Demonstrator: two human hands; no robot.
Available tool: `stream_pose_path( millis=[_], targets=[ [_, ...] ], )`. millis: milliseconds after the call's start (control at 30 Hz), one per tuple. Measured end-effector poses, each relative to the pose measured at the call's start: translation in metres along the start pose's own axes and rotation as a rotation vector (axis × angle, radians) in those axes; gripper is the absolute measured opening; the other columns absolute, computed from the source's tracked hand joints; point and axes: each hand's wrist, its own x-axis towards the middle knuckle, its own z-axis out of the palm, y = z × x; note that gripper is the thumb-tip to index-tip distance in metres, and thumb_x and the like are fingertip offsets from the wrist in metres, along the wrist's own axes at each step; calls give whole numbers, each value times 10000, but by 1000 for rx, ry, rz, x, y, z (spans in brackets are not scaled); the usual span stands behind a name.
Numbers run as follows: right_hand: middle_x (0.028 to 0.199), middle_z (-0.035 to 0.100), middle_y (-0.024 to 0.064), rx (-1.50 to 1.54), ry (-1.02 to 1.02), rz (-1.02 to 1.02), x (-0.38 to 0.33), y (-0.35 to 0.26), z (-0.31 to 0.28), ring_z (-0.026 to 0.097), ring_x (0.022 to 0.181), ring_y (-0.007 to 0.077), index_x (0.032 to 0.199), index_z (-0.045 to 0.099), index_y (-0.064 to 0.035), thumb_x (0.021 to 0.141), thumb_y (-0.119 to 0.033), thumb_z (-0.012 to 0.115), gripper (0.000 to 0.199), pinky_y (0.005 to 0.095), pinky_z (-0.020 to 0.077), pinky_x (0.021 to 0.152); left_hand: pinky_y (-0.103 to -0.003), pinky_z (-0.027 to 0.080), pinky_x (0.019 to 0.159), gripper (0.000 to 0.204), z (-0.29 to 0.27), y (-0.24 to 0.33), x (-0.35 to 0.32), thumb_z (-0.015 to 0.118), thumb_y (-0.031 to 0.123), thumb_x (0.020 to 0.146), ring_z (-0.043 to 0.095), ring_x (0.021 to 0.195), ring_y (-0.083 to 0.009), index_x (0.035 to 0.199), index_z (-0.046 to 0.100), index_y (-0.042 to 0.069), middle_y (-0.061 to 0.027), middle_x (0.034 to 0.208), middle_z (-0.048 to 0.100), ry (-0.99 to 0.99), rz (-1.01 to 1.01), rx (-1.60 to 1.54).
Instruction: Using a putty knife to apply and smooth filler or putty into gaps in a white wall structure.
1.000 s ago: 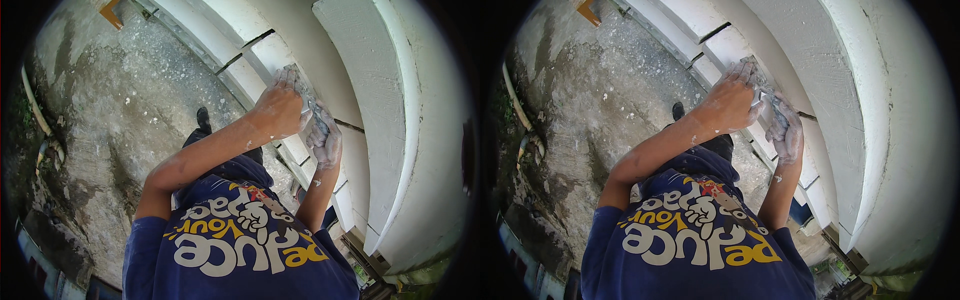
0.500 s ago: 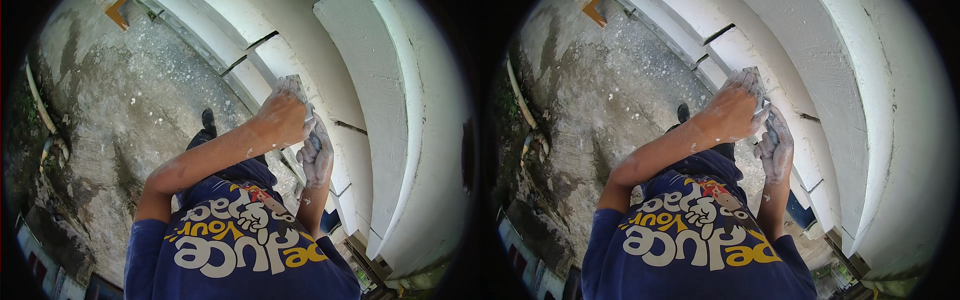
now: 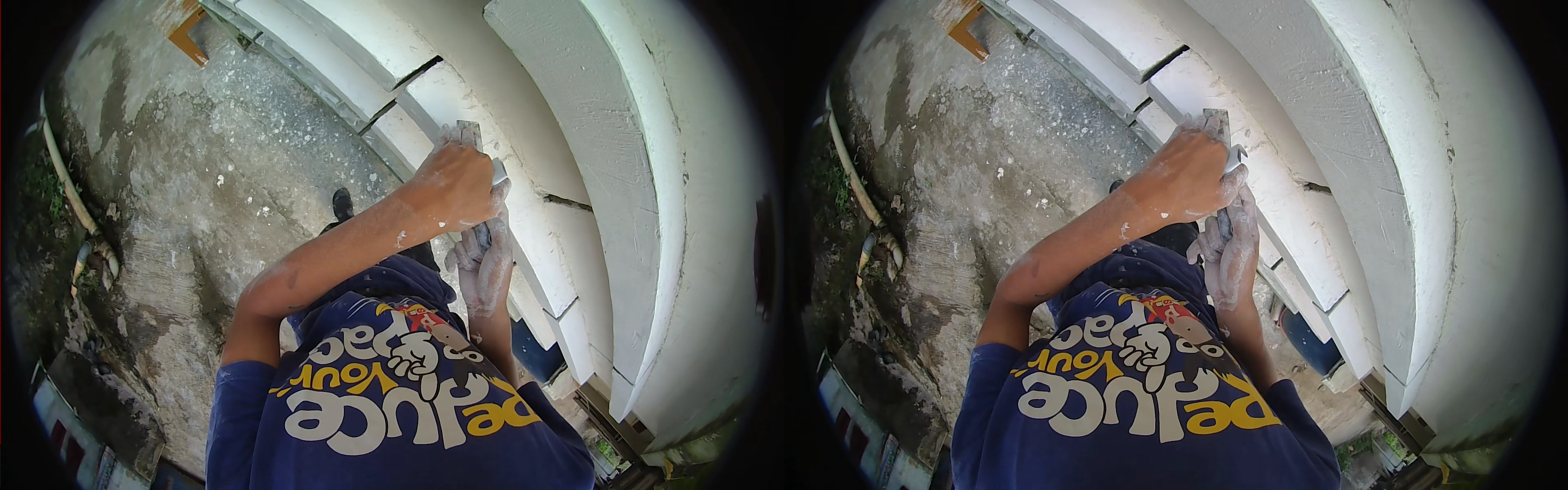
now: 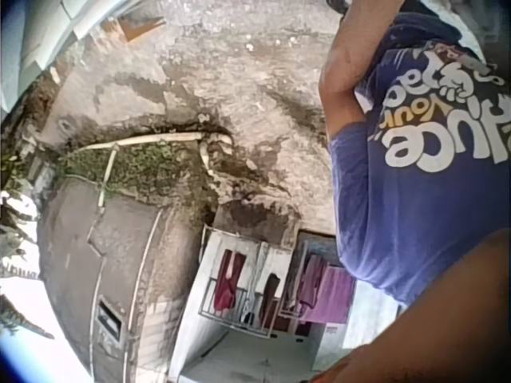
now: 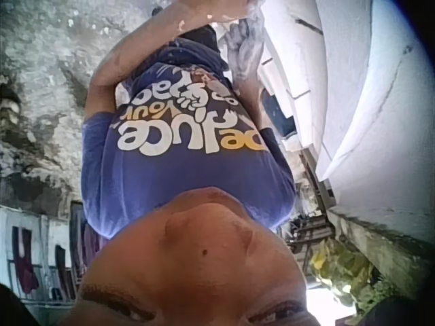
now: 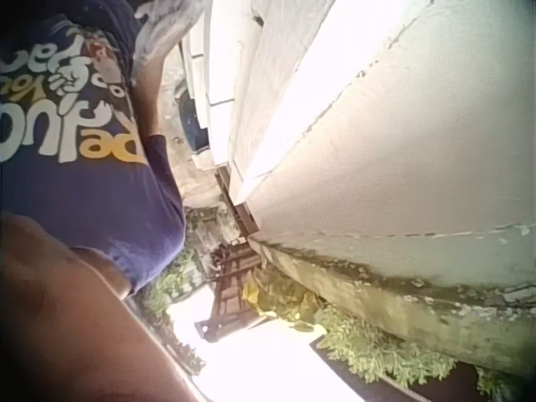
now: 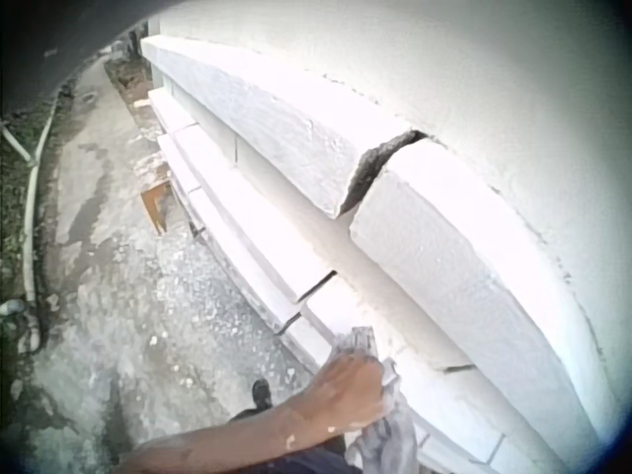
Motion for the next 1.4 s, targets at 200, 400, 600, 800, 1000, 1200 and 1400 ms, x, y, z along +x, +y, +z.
stream_pose_path(
  millis=[200,400,600,800,1000,1200,1400],
  targets=[
    [673,449,-23,97,-40,9,27,5,-7,397,508,107,1445,476,-140,1058,-331,497,432,308,439,491,-520,418,1064,463,-9,-4,12,572,315,974,641,1025,-483,872,712,-114,-354,932,673,-16,3,-10],
    [634,366,-39,-52,-6,-16,1,-7,-47,328,490,88,1472,479,-141,1042,-338,515,474,282,408,481,-443,262,1232,509,30,-24,-19,542,313,1006,372,1449,-404,1289,589,-108,-351,1448,458,26,135,60],
    [611,280,-62,-54,249,-132,-18,-19,-90,285,471,71,1471,500,-108,1024,-387,503,527,271,375,470,-471,193,1265,561,45,-45,-17,522,280,1011,229,1531,-398,1506,450,27,-221,1636,294,-61,267,-282],
    [611,282,-65,0,282,-127,-33,-21,-114,258,462,72,1474,500,-112,1025,-380,507,523,267,363,468,-544,40,1266,768,50,-52,4,564,289,954,61,1564,-430,1538,282,-122,-287,1667,130,426,66,171],
    [569,238,-77,126,382,-208,-53,-17,-139,212,445,73,1441,525,-114,1049,-342,514,453,266,288,447,-534,41,1278,682,138,4,-3,572,341,975,114,1566,-377,1502,408,-60,-238,1652,236,-148,492,-106],
    [558,219,-82,193,427,-256,-80,-14,-182,189,443,72,1423,544,-134,1059,-348,509,423,253,238,441,-496,127,1276,599,166,27,-11,539,370,999,243,1527,-393,1441,505,-34,-242,1590,365,-55,678,-144],
    [550,209,-86,240,431,-274,-96,-5,-207,183,440,70,1421,551,-145,1067,-347,500,411,260,224,439,-471,138,1283,604,104,-15,12,568,319,986,239,1540,-336,1502,452,27,-187,1608,366,191,508,11]
  ],
)
